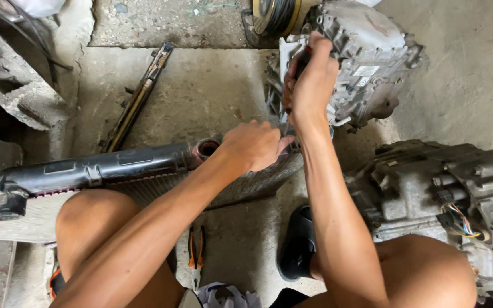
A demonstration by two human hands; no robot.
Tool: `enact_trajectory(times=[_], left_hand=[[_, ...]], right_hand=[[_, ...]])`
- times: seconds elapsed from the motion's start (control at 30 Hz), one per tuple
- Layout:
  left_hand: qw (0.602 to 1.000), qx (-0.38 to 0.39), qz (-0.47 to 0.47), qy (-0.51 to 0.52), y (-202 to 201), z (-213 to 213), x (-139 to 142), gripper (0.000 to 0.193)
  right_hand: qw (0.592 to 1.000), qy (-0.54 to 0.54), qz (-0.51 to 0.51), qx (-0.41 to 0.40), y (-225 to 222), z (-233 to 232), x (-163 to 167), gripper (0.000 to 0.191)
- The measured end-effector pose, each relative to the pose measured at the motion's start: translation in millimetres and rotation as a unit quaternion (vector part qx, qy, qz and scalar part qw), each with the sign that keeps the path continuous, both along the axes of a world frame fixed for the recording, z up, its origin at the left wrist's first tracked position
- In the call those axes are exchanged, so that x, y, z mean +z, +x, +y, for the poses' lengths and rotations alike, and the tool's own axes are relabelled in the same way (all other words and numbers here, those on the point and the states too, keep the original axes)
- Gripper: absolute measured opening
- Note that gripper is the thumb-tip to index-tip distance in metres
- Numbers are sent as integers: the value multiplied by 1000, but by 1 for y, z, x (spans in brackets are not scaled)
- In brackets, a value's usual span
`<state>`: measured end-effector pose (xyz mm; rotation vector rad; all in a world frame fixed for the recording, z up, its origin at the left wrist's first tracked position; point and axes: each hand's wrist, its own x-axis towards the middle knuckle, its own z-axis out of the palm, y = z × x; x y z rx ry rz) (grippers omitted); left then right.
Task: The person uses a screwdriver and pliers to pry and scrape the top plastic tank of a car radiator. They repeatedly work along the seam between the tank and the core, removing material and adjusting their grip.
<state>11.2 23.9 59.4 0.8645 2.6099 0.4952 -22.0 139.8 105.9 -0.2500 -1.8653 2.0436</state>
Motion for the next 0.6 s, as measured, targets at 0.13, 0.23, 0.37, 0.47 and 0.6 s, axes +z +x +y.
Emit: enact_trajectory(times=[0.13, 0.23, 0.37, 0.47, 0.6], left_hand=[[999, -15, -37, -28, 0, -1, 9, 75], [999, -13, -35, -21, 6, -3, 14, 78], [999, -27, -34, -30, 7, -4, 16, 78], [999, -35, -25, -25, 5, -3, 11, 75], [999, -44, 31, 5, 2, -4, -2, 75]], right_hand=[[999, 11, 35, 40, 20, 14, -6, 52], [992, -69, 91, 52, 48, 29, -13, 56], [985, -79, 148, 27, 69, 35, -20, 60], [978, -95, 181, 38, 81, 32, -26, 62], [965, -136, 210, 77, 92, 27, -33, 66]])
